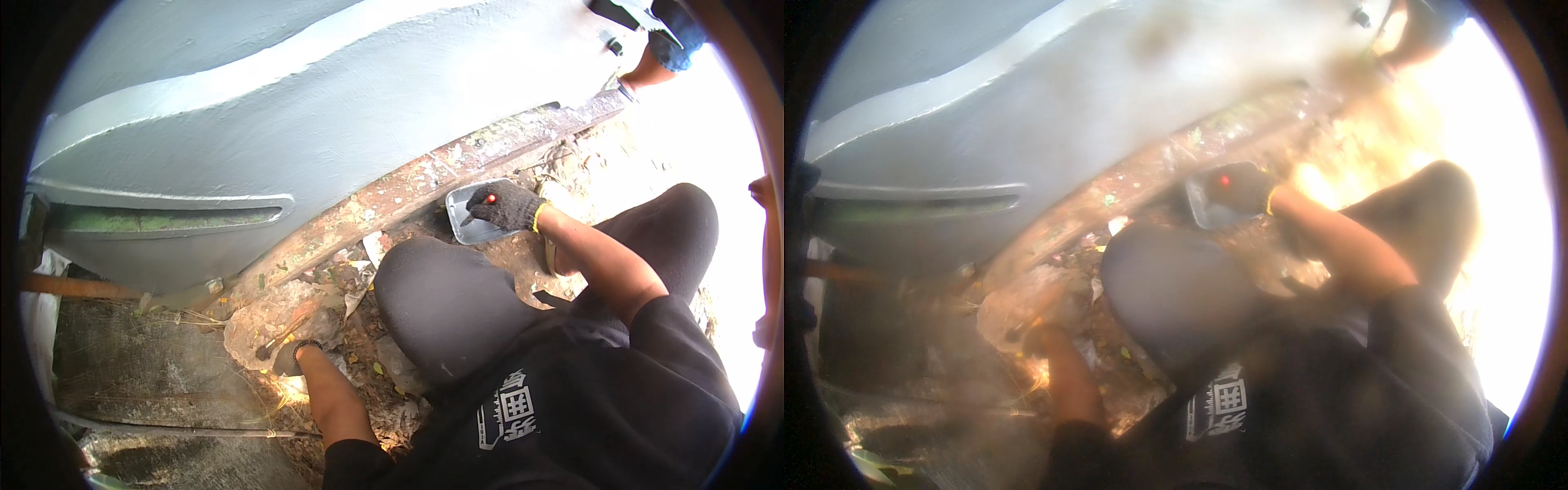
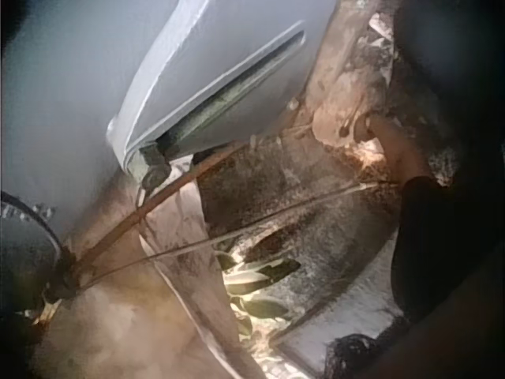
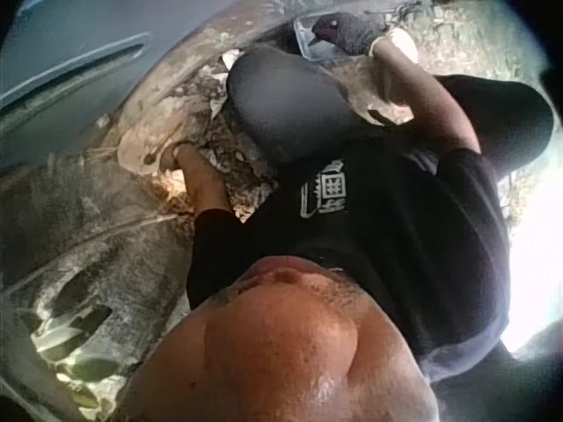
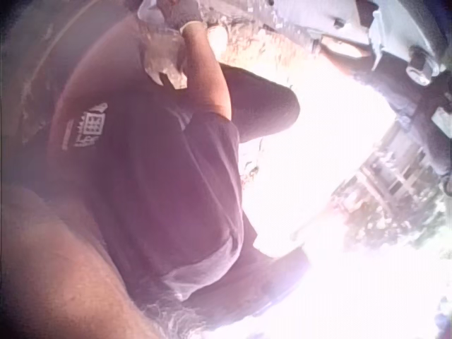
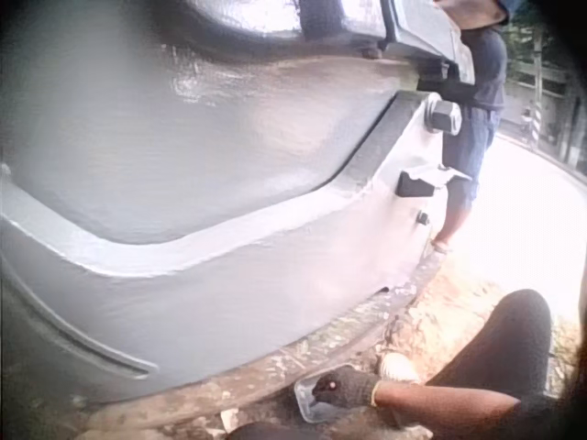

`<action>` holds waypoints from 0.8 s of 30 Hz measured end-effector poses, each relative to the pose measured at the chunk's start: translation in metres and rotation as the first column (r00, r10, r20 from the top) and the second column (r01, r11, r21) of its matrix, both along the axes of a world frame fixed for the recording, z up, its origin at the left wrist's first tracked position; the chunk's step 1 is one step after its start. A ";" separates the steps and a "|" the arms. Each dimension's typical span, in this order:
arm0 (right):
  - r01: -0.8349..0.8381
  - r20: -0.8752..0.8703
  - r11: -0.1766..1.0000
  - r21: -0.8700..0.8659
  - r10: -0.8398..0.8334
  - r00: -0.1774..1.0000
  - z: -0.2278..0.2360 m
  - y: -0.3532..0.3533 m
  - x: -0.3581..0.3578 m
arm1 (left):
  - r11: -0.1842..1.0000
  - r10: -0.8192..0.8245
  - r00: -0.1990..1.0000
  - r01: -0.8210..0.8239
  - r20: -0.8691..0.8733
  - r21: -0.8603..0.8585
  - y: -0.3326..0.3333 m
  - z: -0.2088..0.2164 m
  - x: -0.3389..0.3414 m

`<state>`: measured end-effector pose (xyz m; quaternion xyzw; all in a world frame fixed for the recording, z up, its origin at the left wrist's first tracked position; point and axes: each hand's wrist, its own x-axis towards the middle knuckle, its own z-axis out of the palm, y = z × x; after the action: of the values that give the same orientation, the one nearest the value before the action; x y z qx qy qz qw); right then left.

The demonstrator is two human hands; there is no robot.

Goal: The person kneels beside a large gray metal object and uses a paintbrush to apply gray paint to its lower side. They repeatedly dip the brush into a small paint container and continue brushing along the curved surface.

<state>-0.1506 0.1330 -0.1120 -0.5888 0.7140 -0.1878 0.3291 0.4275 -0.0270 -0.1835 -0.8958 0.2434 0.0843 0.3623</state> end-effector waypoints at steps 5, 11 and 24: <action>0.267 0.377 0.964 0.011 -0.252 0.891 0.016 0.020 0.008 | -0.192 0.356 0.658 -0.643 -0.663 -0.741 0.008 0.017 -0.024; 0.276 0.134 0.956 -0.101 -0.262 0.956 -0.015 0.016 0.005 | -0.442 0.302 0.590 -0.609 -0.748 -0.659 0.009 0.042 -0.050; 0.190 -0.169 0.982 0.018 -0.184 0.968 -0.008 -0.010 0.038 | -0.497 0.353 0.677 -0.449 -0.645 -0.743 0.002 0.037 -0.040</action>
<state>-0.1125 0.1234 -0.1196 -0.5268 0.7943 -0.1559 0.2593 0.3873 -0.0251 -0.1469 -0.8211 -0.1611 0.0285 -0.5469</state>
